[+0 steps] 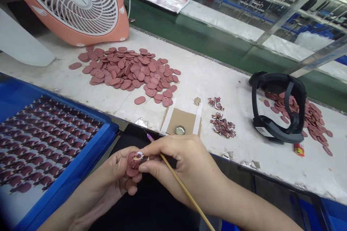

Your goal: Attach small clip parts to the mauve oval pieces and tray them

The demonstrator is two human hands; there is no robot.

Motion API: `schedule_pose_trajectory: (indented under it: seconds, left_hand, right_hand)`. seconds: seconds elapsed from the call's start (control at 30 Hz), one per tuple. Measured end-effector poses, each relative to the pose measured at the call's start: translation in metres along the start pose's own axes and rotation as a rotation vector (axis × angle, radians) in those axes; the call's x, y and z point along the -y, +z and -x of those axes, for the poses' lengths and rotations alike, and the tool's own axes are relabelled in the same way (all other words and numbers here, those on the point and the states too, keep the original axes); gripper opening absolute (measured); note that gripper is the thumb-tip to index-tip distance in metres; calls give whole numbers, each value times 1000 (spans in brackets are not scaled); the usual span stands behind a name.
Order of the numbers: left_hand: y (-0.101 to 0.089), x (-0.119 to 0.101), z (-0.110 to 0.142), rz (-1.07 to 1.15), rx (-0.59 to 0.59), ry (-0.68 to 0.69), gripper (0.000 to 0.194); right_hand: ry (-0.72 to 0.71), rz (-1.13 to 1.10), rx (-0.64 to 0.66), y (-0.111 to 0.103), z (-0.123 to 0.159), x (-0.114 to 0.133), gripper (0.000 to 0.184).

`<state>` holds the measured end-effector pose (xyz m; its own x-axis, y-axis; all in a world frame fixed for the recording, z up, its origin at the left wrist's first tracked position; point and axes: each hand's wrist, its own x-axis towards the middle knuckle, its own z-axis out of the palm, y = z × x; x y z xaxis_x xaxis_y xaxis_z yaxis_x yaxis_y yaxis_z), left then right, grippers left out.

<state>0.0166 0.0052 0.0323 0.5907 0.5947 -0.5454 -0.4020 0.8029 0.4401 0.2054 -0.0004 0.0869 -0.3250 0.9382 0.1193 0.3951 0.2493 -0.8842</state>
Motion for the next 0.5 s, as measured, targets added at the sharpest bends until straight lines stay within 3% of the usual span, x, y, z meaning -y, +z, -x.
schedule_pose_trajectory:
  seconds: [0.5]
  left_hand:
    - [-7, 6, -5, 57, 36, -18, 25]
  right_hand:
    - [20, -17, 61, 1, 1, -1, 17]
